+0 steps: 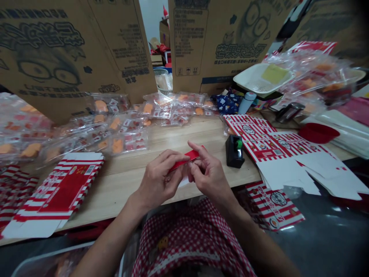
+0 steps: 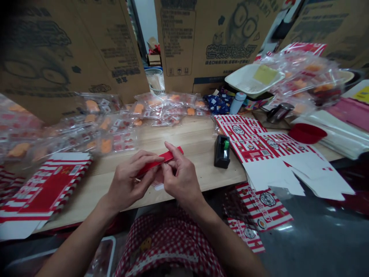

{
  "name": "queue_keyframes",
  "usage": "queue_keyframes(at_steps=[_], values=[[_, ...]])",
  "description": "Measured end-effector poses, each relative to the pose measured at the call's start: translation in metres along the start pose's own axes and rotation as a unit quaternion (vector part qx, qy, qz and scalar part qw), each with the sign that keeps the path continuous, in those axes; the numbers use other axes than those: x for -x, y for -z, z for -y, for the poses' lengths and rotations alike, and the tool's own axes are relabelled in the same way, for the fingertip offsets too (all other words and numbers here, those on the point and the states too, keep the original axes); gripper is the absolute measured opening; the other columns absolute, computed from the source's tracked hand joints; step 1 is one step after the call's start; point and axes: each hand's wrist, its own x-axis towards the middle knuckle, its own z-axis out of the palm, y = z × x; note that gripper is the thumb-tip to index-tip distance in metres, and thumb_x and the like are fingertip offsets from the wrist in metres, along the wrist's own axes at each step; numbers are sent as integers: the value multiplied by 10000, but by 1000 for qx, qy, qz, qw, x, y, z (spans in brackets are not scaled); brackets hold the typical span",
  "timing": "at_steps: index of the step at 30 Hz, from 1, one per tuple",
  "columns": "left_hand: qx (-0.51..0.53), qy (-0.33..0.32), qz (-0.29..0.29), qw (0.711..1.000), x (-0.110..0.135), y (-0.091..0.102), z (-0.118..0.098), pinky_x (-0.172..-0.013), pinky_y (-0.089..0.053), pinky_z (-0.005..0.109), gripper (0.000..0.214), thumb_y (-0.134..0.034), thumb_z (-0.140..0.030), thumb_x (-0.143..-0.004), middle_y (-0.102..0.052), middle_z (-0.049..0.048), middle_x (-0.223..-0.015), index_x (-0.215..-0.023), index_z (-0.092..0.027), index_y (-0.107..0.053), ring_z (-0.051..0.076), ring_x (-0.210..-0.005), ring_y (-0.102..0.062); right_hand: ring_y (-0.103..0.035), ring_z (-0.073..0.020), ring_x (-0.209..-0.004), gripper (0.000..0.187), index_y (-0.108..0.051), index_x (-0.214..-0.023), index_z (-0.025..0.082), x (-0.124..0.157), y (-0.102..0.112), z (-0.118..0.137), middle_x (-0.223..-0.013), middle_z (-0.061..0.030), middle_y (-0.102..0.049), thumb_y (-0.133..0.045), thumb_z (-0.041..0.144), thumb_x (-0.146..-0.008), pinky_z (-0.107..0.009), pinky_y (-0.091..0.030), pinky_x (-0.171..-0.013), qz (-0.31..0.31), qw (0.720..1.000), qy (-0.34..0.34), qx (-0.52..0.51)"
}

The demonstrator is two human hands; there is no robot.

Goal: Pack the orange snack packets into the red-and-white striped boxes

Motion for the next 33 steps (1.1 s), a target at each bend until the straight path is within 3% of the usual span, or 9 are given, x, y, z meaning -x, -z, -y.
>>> queue_keyframes(at_steps=[5, 8, 11, 17, 22, 25, 28, 31, 33], values=[[-25, 174, -67, 982, -10, -6, -5, -639, -488, 261, 419, -745, -397, -810, -679, -5, -771, -1115, -187, -549, 148, -646, -637, -500, -103, -506, 693, -373, -1530, 152, 2, -4, -3, -591, 73, -557, -524, 193, -855, -240, -412, -519, -13, 1000, 16, -20], [41, 271, -79, 958, -19, -5, -7, -546, -418, 226, 315, -671, -377, -855, -584, -69, -622, -1067, -190, -533, 115, -522, -543, -472, -104, -498, 668, -378, -1526, 152, 3, -6, -2, -569, 80, -536, -519, 196, -874, -243, -393, -513, -11, 1000, 27, -1], [73, 277, -59, 956, -23, -1, -6, -536, -410, 217, 184, -576, -318, -906, -587, -51, -632, -1024, -179, -593, 112, -540, -537, -485, -112, -512, 687, -350, -1540, 160, 3, -7, -2, -584, 73, -556, -530, 197, -877, -250, -401, -520, -18, 1000, 23, 12], [-52, 172, 64, 982, -25, 7, -4, -645, -476, 257, 256, -631, -402, -898, -747, 39, -845, -990, -188, -739, 172, -723, -650, -532, -147, -508, 802, -247, -1589, 186, -2, -11, -8, -584, 52, -583, -546, 174, -845, -280, -447, -514, -55, 997, -3, 56], [66, 284, -17, 956, -30, 23, 21, -576, -477, 238, 252, -681, -394, -843, -744, 25, -786, -937, -168, -743, 152, -633, -639, -602, -148, -555, 882, -46, -1621, 210, 6, 3, -14, -754, 0, -705, -536, 195, -888, -293, -512, -557, -24, 1000, 3, 11], [205, 393, -108, 890, -9, 33, 61, -665, -556, 311, 496, -750, -444, -762, -756, 60, -877, -1144, -142, -657, 191, -684, -693, -593, -127, -519, 741, -249, -1568, 181, 8, 39, -34, -810, -20, -727, -554, 268, -899, -272, -495, -526, -36, 999, -15, 10], [124, 460, -88, 875, 34, 37, 100, -847, -565, 477, 804, -732, -532, -762, -732, 164, -1111, -1398, -113, -476, 305, -949, -720, -619, -144, -530, 540, -479, -1394, 123, -4, 79, -70, -784, -38, -727, -542, 317, -894, -264, -475, -509, -58, 993, -58, 88], [-151, 373, 1, 916, 84, 33, 119, -1112, -369, 590, 822, -684, -607, -797, -488, 229, -1501, -1446, -145, -481, 408, -1408, -429, -680, -171, -634, 410, -553, -1288, 111, -36, 97, -104, -822, -65, -739, -431, 227, -914, -277, -507, -588, -10, 952, -96, 289], [-217, 235, 143, 937, 114, 26, 121, -1181, -268, 583, 767, -651, -622, -830, -339, 144, -1622, -1485, -263, -473, 400, -1524, -206, -713, -194, -798, 410, -583, -1266, 106, -69, 91, -116, -933, -107, -748, -386, 142, -908, -298, -529, -710, 56, 891, -94, 440]])
